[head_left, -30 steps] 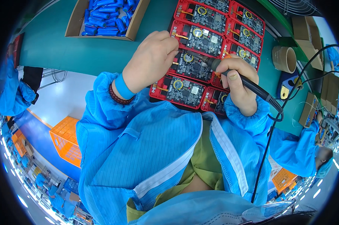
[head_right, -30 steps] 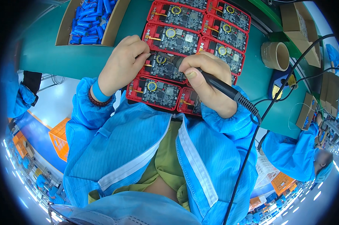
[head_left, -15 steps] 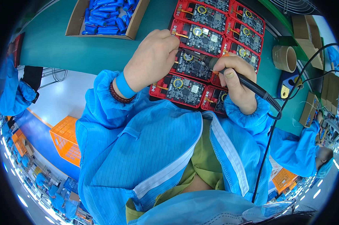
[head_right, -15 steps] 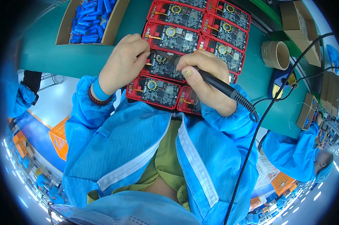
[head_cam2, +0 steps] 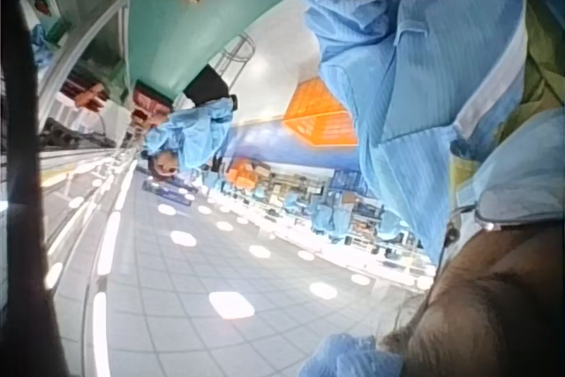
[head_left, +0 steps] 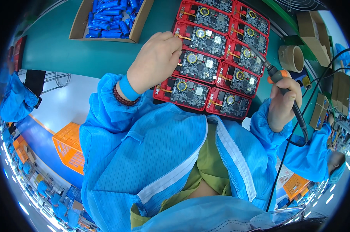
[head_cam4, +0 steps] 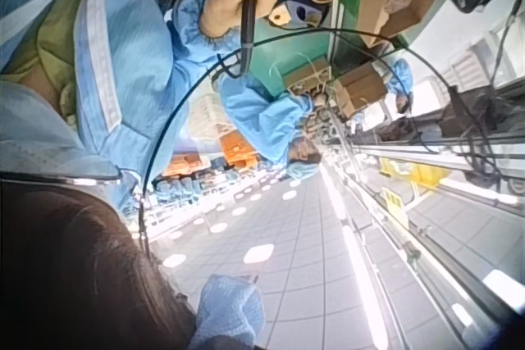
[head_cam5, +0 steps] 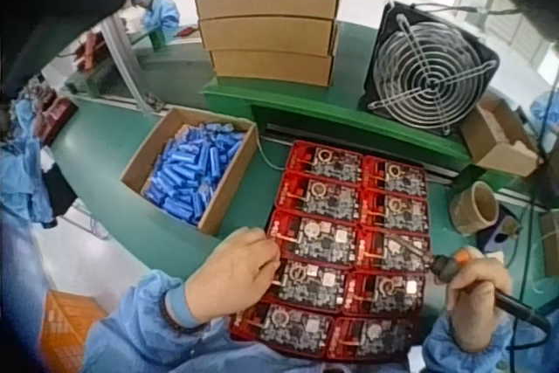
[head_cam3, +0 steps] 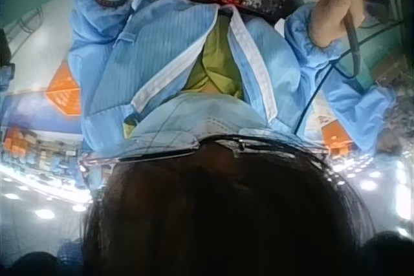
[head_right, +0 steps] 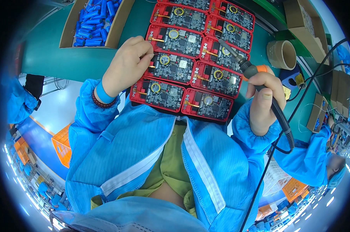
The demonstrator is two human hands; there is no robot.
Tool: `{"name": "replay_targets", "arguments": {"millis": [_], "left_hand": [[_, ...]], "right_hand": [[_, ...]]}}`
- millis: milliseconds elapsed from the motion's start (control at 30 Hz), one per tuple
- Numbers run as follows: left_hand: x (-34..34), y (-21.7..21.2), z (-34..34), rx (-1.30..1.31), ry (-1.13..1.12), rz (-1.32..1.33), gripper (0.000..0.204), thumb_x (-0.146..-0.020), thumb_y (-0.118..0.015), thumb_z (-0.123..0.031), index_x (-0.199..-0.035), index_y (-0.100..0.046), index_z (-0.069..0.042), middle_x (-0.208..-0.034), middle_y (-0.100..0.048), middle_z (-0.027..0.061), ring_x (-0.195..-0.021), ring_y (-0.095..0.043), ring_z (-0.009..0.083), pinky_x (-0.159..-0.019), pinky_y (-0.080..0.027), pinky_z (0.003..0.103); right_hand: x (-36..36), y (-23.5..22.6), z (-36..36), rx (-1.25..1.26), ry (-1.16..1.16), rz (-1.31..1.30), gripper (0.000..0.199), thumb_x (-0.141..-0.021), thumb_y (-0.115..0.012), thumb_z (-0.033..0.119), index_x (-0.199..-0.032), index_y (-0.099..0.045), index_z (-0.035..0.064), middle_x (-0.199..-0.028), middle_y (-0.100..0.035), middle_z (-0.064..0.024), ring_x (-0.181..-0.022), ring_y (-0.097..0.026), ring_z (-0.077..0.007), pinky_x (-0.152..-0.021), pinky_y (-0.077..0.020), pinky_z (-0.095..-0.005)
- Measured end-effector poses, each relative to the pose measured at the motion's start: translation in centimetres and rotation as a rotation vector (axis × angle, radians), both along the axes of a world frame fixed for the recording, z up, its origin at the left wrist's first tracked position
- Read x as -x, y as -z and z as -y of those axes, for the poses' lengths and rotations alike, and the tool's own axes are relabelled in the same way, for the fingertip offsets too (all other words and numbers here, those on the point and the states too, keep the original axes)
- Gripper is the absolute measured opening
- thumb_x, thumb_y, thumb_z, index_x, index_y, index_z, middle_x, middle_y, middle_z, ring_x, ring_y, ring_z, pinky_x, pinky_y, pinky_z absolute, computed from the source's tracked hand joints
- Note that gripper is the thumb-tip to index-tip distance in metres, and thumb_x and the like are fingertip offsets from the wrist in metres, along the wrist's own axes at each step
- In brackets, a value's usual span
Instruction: The person carries a tray of circuit boards to their workstation, then installs cylindrical batteries onto the boards and solders them using a soldering iron and solder wire.
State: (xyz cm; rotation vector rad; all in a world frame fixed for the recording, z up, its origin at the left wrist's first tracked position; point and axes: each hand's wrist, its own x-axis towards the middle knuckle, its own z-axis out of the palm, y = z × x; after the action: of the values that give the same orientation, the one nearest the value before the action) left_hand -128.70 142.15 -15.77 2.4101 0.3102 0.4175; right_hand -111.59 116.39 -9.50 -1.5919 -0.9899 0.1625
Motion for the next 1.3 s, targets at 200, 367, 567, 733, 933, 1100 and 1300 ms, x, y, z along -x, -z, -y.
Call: {"name": "replay_targets", "arguments": {"millis": [200, 367, 567, 733, 933, 1100, 1300], "left_hand": [[0.3, 0.6, -0.1, -0.02, -0.087, 0.035, 0.004, -0.082, -0.06, -0.003, -0.082, -0.057, 0.0, -0.081, -0.053, 0.0143, -0.082, -0.053, 0.0328, -0.072, -0.044, 0.041], [0.5, -0.1, -0.6, -0.048, -0.102, 0.06, 0.003, -0.081, -0.06, -0.002, -0.082, -0.058, 0.0, -0.081, -0.054, 0.0143, -0.082, -0.053, 0.0336, -0.073, -0.045, 0.042], [1.9, -1.8, -0.2, -0.141, -0.076, 0.132, 0.008, -0.077, -0.065, -0.002, -0.083, -0.059, -0.002, -0.082, -0.054, 0.0143, -0.083, -0.053, 0.0338, -0.074, -0.046, 0.042], [4.4, -4.7, -2.1, -0.237, -0.209, 0.321, 0.009, -0.075, -0.064, -0.001, -0.084, -0.061, -0.002, -0.084, -0.056, 0.0132, -0.083, -0.055, 0.0329, -0.074, -0.046, 0.041], [7.0, -5.8, -12.0, -0.445, -0.426, 0.241, 0.006, -0.081, -0.062, -0.003, -0.085, -0.066, -0.004, -0.086, -0.06, 0.0139, -0.086, -0.057, 0.0334, -0.076, -0.048, 0.042], [6.2, -3.8, -16.0, -0.612, -0.303, 0.027, 0.015, -0.082, -0.06, -0.003, -0.095, -0.067, -0.005, -0.096, -0.062, 0.0135, -0.095, -0.057, 0.0328, -0.085, -0.05, 0.041], [5.5, -3.0, -17.0, -0.811, -0.246, -0.133, 0.027, -0.082, -0.06, -0.004, -0.109, -0.064, -0.005, -0.103, -0.062, 0.0164, -0.098, -0.058, 0.033, -0.091, -0.049, 0.041]], "right_hand": [[0.9, 0.7, -2.7, -0.004, -0.255, -0.009, 0.037, -0.094, -0.054, 0.035, -0.089, -0.062, -0.0011, -0.072, -0.057, -0.0092, -0.058, -0.05, -0.0139, -0.056, -0.0378, -0.0291], [1.2, -0.1, -4.7, -0.007, -0.336, 0.078, 0.037, -0.093, -0.056, 0.036, -0.088, -0.062, 0.0, -0.07, -0.058, -0.009, -0.058, -0.051, -0.0194, -0.055, -0.0389, -0.0318], [1.5, -1.6, -2.1, -0.053, -0.05, 0.06, 0.042, -0.095, -0.053, 0.041, -0.091, -0.06, -0.0005, -0.07, -0.057, -0.0083, -0.062, -0.049, -0.0142, -0.058, -0.0369, -0.0288], [0.1, -2.5, 2.2, 0.0, 0.118, 0.129, 0.025, -0.096, -0.057, 0.025, -0.101, -0.057, 0.0014, -0.084, -0.057, -0.0118, -0.068, -0.049, -0.0132, -0.069, -0.0403, -0.027], [0.5, -3.4, 3.3, 0.023, 0.277, 0.113, 0.016, -0.09, -0.055, -0.003, -0.105, -0.056, 0.0032, -0.093, -0.058, -0.0117, -0.085, -0.056, -0.0173, -0.088, -0.0453, -0.0343], [1.2, -4.4, 3.1, 0.0, 0.257, 0.142, 0.016, -0.09, -0.054, -0.003, -0.104, -0.056, 0.0032, -0.092, -0.059, -0.0114, -0.088, -0.058, -0.0181, -0.096, -0.0446, -0.0383], [1.5, -3.9, 3.9, 0.087, 0.239, 0.157, 0.013, -0.089, -0.056, 0.001, -0.102, -0.056, 0.0032, -0.09, -0.059, -0.0113, -0.087, -0.059, -0.0186, -0.093, -0.0452, -0.0382]]}}
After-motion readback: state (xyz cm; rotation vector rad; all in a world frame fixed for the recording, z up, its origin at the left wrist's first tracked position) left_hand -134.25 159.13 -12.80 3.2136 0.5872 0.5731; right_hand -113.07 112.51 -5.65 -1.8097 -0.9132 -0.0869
